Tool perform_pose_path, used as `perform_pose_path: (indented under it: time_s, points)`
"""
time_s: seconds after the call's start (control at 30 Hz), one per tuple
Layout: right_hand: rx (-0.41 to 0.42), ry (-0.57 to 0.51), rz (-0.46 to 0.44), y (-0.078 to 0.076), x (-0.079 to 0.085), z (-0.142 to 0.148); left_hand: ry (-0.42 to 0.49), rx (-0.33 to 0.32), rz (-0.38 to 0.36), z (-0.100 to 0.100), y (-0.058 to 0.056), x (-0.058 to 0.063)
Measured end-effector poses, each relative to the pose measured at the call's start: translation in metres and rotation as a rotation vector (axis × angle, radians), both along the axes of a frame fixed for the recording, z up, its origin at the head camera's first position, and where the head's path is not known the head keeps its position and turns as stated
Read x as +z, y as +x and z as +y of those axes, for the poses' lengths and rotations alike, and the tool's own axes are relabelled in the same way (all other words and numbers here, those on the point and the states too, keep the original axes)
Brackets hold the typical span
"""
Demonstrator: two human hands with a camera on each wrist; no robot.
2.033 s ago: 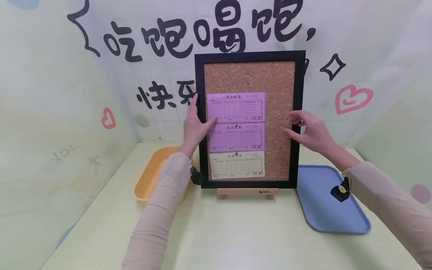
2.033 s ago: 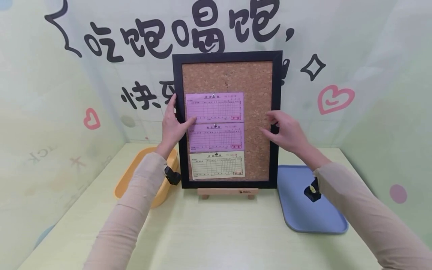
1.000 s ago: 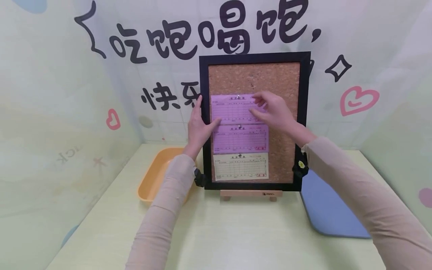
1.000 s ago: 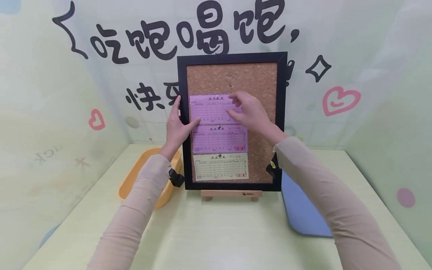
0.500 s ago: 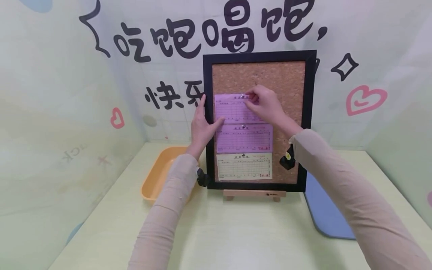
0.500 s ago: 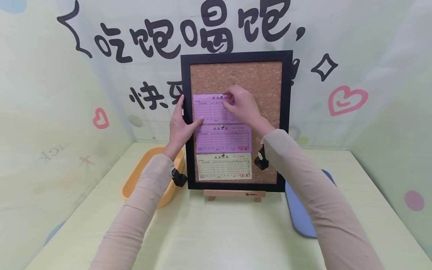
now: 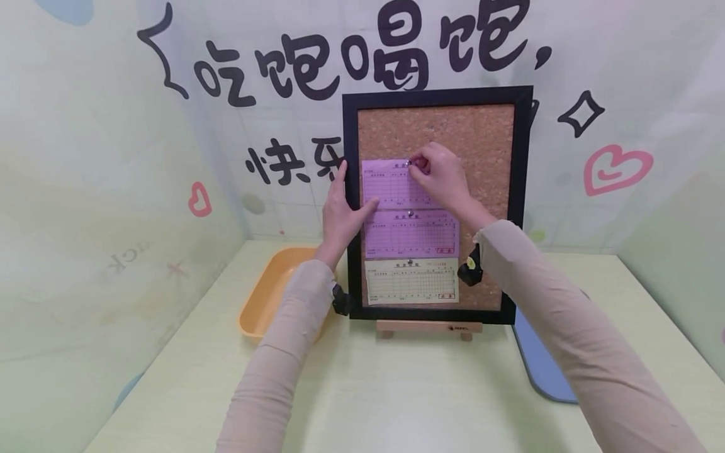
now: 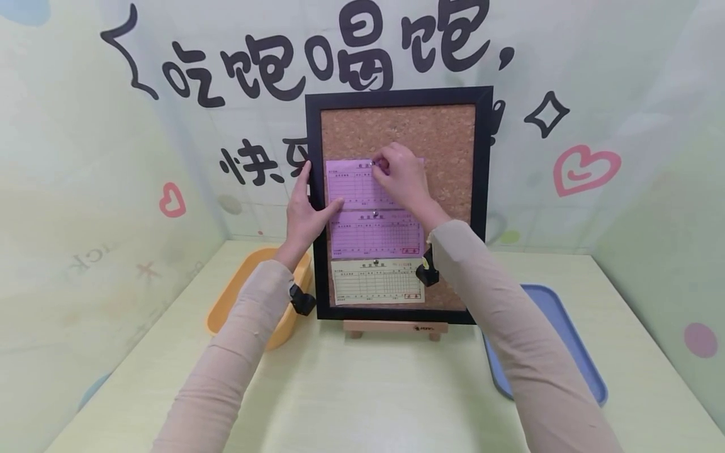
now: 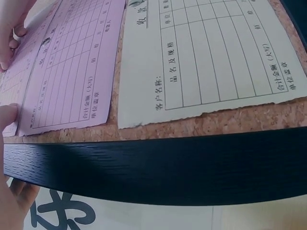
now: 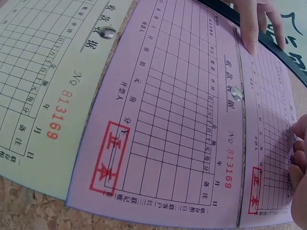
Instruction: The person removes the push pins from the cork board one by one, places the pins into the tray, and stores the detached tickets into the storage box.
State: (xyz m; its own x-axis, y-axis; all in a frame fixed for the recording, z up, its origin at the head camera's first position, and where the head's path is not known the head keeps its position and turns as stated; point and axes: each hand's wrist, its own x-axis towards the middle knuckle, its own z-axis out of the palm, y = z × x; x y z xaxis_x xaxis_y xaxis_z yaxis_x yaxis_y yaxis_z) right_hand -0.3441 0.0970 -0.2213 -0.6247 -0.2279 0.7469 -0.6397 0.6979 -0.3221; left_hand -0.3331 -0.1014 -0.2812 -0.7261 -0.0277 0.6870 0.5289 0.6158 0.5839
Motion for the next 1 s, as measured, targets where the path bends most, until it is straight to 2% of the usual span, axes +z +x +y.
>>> perform_pose_path:
  time_s: [0.3, 0.43, 0.7, 1.0]
  points:
    - [-0.062, -0.014, 0.006, 0.0000, 0.0013, -0.0048, -0.002, 0.006, 0.001, 0.0012, -0.0004, -0.0002]
    - [-0.090, -0.023, -0.031, 0.0012, 0.0030, -0.0076, 0.002, 0.005, -0.002, 0.0010, -0.0004, -0.0006]
    - [-0.087, -0.030, -0.111, 0.0017, 0.0057, -0.0076, 0.003, 0.012, 0.000, 0.0011, -0.0010, -0.0010]
    - [-0.034, 0.013, -0.011, 0.0016, 0.0006, -0.0050, -0.005, 0.006, 0.011, 0.0008, 0.0000, 0.0001]
